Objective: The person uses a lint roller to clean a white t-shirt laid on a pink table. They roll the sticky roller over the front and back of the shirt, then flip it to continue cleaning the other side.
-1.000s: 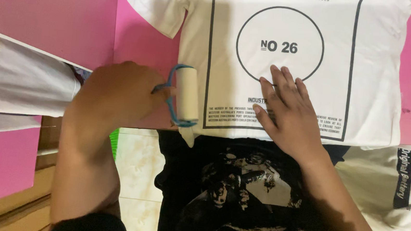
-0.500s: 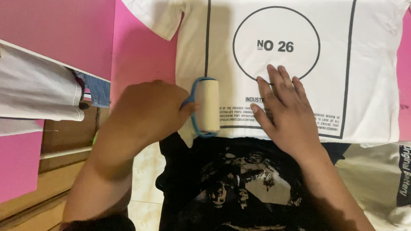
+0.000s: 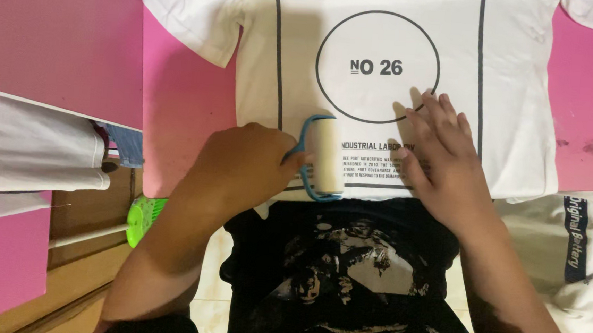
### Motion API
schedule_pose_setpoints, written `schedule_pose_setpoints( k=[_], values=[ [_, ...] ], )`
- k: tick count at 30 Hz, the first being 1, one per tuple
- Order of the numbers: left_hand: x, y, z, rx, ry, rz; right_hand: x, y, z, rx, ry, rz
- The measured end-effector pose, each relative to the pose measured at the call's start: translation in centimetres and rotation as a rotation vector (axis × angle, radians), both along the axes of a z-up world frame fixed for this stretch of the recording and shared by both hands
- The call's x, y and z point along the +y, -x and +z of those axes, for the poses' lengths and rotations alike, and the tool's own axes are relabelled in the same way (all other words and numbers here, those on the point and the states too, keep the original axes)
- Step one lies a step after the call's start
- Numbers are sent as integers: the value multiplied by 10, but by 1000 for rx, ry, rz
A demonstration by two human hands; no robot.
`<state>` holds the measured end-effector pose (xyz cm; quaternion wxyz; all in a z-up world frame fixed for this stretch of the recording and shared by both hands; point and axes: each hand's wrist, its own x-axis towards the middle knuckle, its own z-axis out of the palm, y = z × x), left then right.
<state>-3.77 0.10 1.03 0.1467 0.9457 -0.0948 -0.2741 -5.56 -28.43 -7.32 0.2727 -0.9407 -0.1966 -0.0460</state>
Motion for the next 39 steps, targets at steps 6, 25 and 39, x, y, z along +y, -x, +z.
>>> schedule_pose_setpoints(
  k=[6, 25, 39],
  values=[
    [6, -4, 3, 52, -140, -10, 4, 1, -11, -35, 115, -2],
    [-54, -6, -9, -84, 124, -46, 3, 1, -8, 2, 20, -19],
    [-78, -15, -13, -87, 214, -72, -29, 7, -4, 51, -386, -133]
  ],
)
